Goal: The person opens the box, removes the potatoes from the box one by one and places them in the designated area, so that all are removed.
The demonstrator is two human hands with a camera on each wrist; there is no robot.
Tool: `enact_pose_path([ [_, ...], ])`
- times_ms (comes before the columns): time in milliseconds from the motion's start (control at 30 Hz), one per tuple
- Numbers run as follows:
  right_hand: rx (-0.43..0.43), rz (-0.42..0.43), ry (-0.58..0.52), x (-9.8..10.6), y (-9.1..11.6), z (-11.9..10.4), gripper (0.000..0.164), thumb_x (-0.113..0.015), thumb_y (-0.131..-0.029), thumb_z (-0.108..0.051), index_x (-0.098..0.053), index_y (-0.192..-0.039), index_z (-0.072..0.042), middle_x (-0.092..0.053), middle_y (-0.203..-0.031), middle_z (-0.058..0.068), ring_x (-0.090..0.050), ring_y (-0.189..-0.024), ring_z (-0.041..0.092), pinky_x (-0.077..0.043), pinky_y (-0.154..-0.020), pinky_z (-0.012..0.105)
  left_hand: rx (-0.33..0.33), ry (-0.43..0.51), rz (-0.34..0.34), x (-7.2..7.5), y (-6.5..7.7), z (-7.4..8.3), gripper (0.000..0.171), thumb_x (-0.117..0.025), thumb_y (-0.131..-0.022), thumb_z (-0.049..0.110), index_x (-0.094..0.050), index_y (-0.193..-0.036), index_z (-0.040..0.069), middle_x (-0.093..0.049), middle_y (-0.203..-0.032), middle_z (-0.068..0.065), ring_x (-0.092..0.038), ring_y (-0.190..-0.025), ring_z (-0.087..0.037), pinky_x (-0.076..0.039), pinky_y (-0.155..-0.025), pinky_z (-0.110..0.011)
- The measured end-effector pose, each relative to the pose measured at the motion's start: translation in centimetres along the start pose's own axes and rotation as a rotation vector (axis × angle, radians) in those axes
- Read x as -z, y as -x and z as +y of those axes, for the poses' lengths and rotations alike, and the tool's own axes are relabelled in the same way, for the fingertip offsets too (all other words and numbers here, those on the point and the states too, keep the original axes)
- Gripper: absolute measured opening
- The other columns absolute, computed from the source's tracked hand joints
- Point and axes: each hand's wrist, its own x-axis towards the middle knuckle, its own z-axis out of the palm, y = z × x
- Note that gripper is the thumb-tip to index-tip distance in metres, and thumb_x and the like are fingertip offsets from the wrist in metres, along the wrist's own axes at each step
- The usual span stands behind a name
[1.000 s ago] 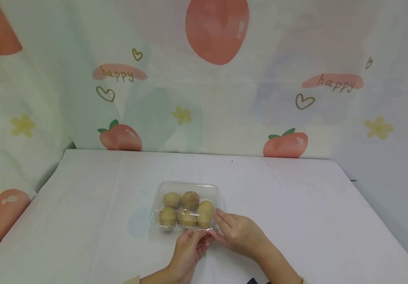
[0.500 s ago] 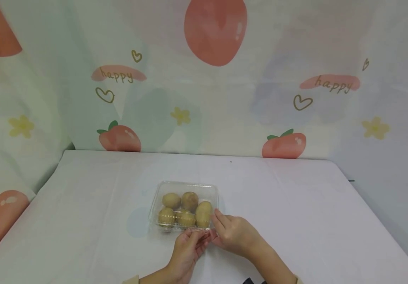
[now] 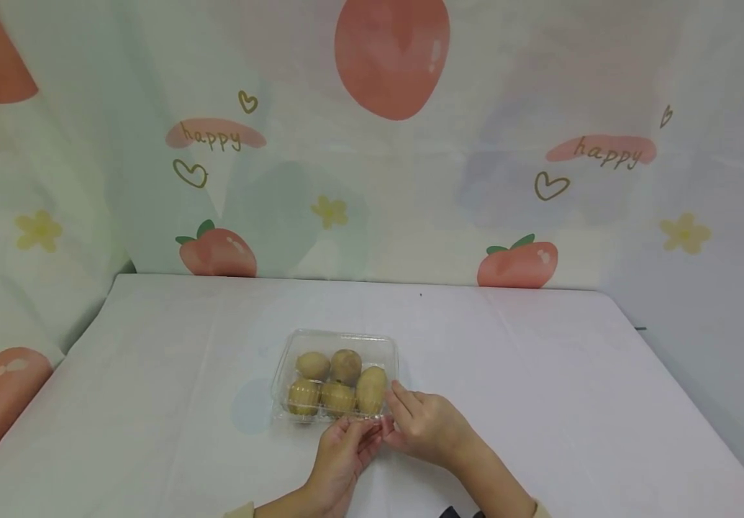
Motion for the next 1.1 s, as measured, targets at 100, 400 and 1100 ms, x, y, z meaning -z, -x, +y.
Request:
enact_pose_path([
  [100,0.003,0.015,0.001,-0.14,0.1,0.06,0.03,-0.044,-0.084,-0.016,-0.064,-0.08,0.006,-0.067,-0.077,0.017,-0.061,-0.052,0.016,-0.049,-0.044,0.021,-0.001,-0.005,-0.003,0.04,-0.02,0.0,0.017,-0.05,-0.085,0.003,-0.057,-0.095,-0.008,-0.064,-0.086,-0.008,-0.06,-0.079,-0.012,-0.05,-0.073,-0.02],
  [400,0.01,0.052,-0.003,-0.35,0.08,0.17,0.029,-0.045,-0.082,-0.016,-0.064,-0.08,0.006,-0.067,-0.076,0.017,-0.061,-0.05,0.016,-0.049,-0.043,0.021,-0.006,0.012,-0.016,0.08,-0.12,0.0,0.017,-0.049,-0.086,0.003,-0.057,-0.095,-0.008,-0.065,-0.087,-0.009,-0.06,-0.079,-0.012,-0.05,-0.073,-0.02],
  [1100,0.045,0.105,-0.001,-0.9,0.58,0.28,0.029,-0.046,-0.084,-0.014,-0.064,-0.079,0.008,-0.067,-0.076,0.019,-0.061,-0.05,0.016,-0.048,-0.043,0.02,-0.102,0.036,-0.082,0.39,-0.2,-0.51,0.019,-0.05,-0.085,0.007,-0.06,-0.091,-0.007,-0.066,-0.089,-0.01,-0.061,-0.081,-0.013,-0.05,-0.073,-0.02],
])
